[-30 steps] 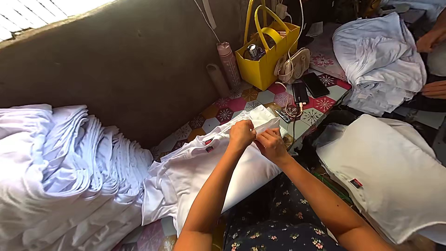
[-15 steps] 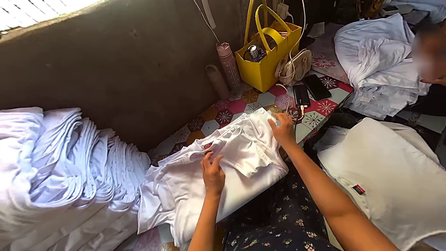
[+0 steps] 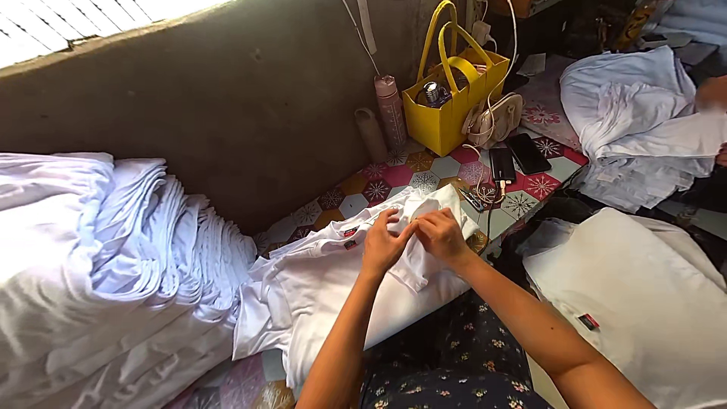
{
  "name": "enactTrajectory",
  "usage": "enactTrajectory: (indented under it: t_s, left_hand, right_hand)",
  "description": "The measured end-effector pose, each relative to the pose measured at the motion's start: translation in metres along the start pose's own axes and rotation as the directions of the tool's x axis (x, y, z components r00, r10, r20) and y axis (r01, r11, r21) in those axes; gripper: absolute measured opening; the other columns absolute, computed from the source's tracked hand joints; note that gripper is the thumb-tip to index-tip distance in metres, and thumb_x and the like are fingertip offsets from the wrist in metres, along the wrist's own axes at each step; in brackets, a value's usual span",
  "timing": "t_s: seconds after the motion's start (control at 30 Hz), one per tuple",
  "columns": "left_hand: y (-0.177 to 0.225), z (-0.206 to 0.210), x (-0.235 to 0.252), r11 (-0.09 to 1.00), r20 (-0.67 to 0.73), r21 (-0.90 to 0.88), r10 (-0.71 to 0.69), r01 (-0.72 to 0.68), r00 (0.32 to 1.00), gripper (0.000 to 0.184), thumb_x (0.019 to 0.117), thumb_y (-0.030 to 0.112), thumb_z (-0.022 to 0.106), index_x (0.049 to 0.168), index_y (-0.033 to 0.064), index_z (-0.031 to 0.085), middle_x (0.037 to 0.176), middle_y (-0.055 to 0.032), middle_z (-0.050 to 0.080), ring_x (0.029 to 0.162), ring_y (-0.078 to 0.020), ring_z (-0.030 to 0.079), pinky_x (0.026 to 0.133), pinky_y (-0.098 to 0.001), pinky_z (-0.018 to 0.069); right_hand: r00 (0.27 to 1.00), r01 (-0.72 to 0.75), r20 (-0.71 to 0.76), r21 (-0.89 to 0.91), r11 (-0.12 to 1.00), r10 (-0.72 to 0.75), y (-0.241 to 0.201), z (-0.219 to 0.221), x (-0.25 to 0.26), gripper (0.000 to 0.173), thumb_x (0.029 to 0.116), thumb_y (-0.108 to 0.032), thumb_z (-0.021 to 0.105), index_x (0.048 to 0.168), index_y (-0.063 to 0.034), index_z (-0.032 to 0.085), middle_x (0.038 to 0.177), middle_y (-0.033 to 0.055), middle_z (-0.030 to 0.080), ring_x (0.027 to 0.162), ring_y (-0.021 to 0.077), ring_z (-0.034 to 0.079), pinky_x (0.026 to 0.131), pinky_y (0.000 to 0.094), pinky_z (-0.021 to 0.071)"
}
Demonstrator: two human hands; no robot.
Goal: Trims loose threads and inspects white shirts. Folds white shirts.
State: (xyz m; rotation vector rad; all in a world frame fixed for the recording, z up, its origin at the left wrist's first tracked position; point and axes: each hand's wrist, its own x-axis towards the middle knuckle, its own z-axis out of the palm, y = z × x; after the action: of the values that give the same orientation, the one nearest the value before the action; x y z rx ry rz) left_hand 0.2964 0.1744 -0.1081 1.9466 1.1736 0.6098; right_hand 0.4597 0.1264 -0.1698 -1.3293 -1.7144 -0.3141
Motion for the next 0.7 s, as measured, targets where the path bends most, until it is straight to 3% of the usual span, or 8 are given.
enactTrajectory:
  t_s: [0.17, 0.27, 0.37, 0.47, 0.53, 0.6, 0.63, 0.7]
  left_hand:
    - [0.019, -0.005, 0.036, 0.952, 0.195, 0.302, -0.023, -0.038, 0.981, 0.033, 0.0912, 0.018, 0.075, 0.119, 0.0018, 0.069, 0.117, -0.0229, 0.066, 0.108, -0.0395, 0.064, 0.092, -0.0602, 0.0507]
    - [0.021, 0.006, 0.028, 0.935, 0.066, 0.337, 0.097, -0.114, 0.993, 0.015, 0.0906, 0.006, 0.068, 0.103, -0.0019, 0.072, 0.102, -0.0221, 0.069, 0.094, -0.0385, 0.068, 0.083, -0.0587, 0.0533]
    - [0.005, -0.006, 0.021, 0.918, -0.139, 0.288, 0.321, -0.272, 0.937, 0.015, 0.0930, 0.000, 0.062, 0.105, -0.0051, 0.071, 0.107, -0.0210, 0.069, 0.089, -0.0329, 0.069, 0.081, -0.0525, 0.0570]
    - [-0.026, -0.018, 0.020, 0.912, -0.334, 0.240, 0.399, -0.333, 0.854, 0.013, 0.0891, -0.005, 0.061, 0.097, -0.0033, 0.071, 0.108, -0.0188, 0.068, 0.085, -0.0267, 0.068, 0.073, -0.0443, 0.0575]
    - [-0.054, -0.013, 0.016, 0.921, -0.388, 0.182, 0.390, -0.346, 0.835, 0.012, 0.0878, -0.005, 0.061, 0.091, -0.0015, 0.071, 0.109, -0.0174, 0.069, 0.092, -0.0247, 0.068, 0.077, -0.0414, 0.0566]
    - [-0.082, -0.004, 0.004, 0.917, -0.345, 0.185, 0.397, -0.353, 0.850, 0.013, 0.0862, -0.005, 0.060, 0.087, -0.0014, 0.073, 0.112, -0.0203, 0.069, 0.102, -0.0305, 0.068, 0.085, -0.0472, 0.0567]
    - [-0.094, 0.000, -0.005, 0.914, -0.302, 0.210, 0.399, -0.348, 0.866, 0.014, 0.0857, -0.005, 0.061, 0.086, -0.0021, 0.074, 0.112, -0.0224, 0.069, 0.103, -0.0341, 0.068, 0.086, -0.0499, 0.0569]
    - [-0.114, 0.007, -0.025, 0.914, -0.222, 0.260, 0.370, -0.311, 0.902, 0.015, 0.0846, -0.007, 0.061, 0.087, -0.0034, 0.075, 0.113, -0.0249, 0.069, 0.100, -0.0377, 0.069, 0.085, -0.0520, 0.0576]
  right_hand:
    - [0.991, 0.091, 0.097, -0.033, 0.995, -0.087, -0.008, 0.005, -0.013, 0.015, 0.0939, -0.011, 0.065, 0.086, -0.0049, 0.076, 0.082, 0.0104, 0.074, 0.078, 0.0274, 0.071, 0.077, 0.0460, 0.0529]
    - [0.981, 0.112, 0.169, -0.072, 0.991, -0.099, -0.006, -0.003, -0.021, 0.017, 0.0948, -0.011, 0.062, 0.089, -0.0048, 0.077, 0.075, 0.0097, 0.072, 0.073, 0.0280, 0.070, 0.075, 0.0454, 0.0523]
    - [0.965, 0.005, 0.257, -0.205, 0.979, 0.049, 0.002, -0.035, -0.026, 0.018, 0.0940, -0.014, 0.065, 0.085, -0.0035, 0.076, 0.073, 0.0127, 0.071, 0.076, 0.0347, 0.070, 0.079, 0.0534, 0.0531]
    - [0.982, 0.007, 0.183, -0.315, 0.949, 0.054, -0.003, -0.064, -0.037, 0.021, 0.0968, -0.019, 0.061, 0.087, -0.0092, 0.077, 0.074, 0.0081, 0.070, 0.074, 0.0311, 0.065, 0.076, 0.0500, 0.0481]
    - [0.979, 0.095, 0.196, -0.205, 0.974, -0.054, -0.022, -0.069, -0.050, 0.022, 0.0998, -0.016, 0.058, 0.092, -0.0099, 0.078, 0.078, 0.0067, 0.072, 0.076, 0.0286, 0.068, 0.075, 0.0476, 0.0520]
    - [0.969, 0.177, 0.177, -0.007, 0.984, -0.173, -0.035, -0.061, -0.058, 0.022, 0.1006, -0.019, 0.057, 0.095, -0.0135, 0.078, 0.095, 0.0050, 0.076, 0.082, 0.0237, 0.069, 0.075, 0.0409, 0.0532]
    - [0.975, 0.167, 0.141, 0.056, 0.984, -0.174, -0.035, -0.057, -0.056, 0.022, 0.1007, -0.021, 0.058, 0.097, -0.0140, 0.079, 0.103, 0.0065, 0.077, 0.086, 0.0232, 0.069, 0.077, 0.0392, 0.0523]
    - [0.994, -0.012, 0.105, 0.071, 0.997, 0.004, -0.019, -0.047, -0.036, 0.019, 0.0970, -0.014, 0.061, 0.095, -0.0067, 0.079, 0.104, 0.0121, 0.077, 0.091, 0.0274, 0.074, 0.081, 0.0424, 0.0587]
